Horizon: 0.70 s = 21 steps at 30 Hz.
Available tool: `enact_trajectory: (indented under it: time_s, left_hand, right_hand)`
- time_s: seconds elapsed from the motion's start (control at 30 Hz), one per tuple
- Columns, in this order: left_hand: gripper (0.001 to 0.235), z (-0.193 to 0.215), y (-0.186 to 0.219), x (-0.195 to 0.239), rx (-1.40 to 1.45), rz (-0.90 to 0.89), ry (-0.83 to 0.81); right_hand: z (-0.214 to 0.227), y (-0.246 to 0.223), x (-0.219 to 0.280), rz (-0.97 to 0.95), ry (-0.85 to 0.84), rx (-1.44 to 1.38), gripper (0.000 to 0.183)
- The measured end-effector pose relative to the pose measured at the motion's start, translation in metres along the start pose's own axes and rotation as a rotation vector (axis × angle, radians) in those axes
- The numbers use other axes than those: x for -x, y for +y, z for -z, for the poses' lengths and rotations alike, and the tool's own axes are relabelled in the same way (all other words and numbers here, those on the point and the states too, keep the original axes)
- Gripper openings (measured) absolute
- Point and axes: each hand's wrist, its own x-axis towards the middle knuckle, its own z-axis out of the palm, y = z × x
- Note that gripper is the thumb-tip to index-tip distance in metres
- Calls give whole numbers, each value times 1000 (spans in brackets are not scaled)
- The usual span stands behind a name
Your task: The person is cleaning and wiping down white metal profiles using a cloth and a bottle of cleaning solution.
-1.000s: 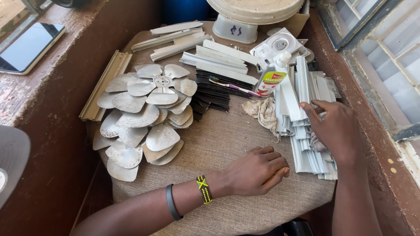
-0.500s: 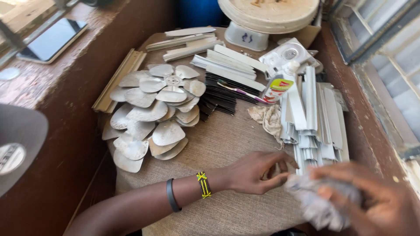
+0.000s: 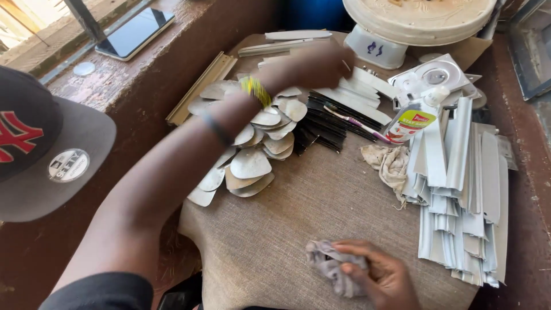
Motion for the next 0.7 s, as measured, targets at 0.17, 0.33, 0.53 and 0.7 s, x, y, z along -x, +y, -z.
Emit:
enact_trajectory:
  time_s: [0.17, 0.33, 0.53, 0.7]
  left_hand:
    - [17, -31, -159, -22, -321, 141, 162]
    - [32, -49, -174, -11, -372, 291, 75]
    - [13, -33, -187, -18, -386, 260, 197]
    - [15, 15, -182, -3, -120, 361, 289]
  right_hand:
    - [3, 6, -7, 386, -15, 322, 26]
    - [9, 19, -19, 704, -2, 454, 19]
    - [13, 24, -23, 649, -47, 303, 17]
    - [13, 18, -18, 637, -83, 236, 19]
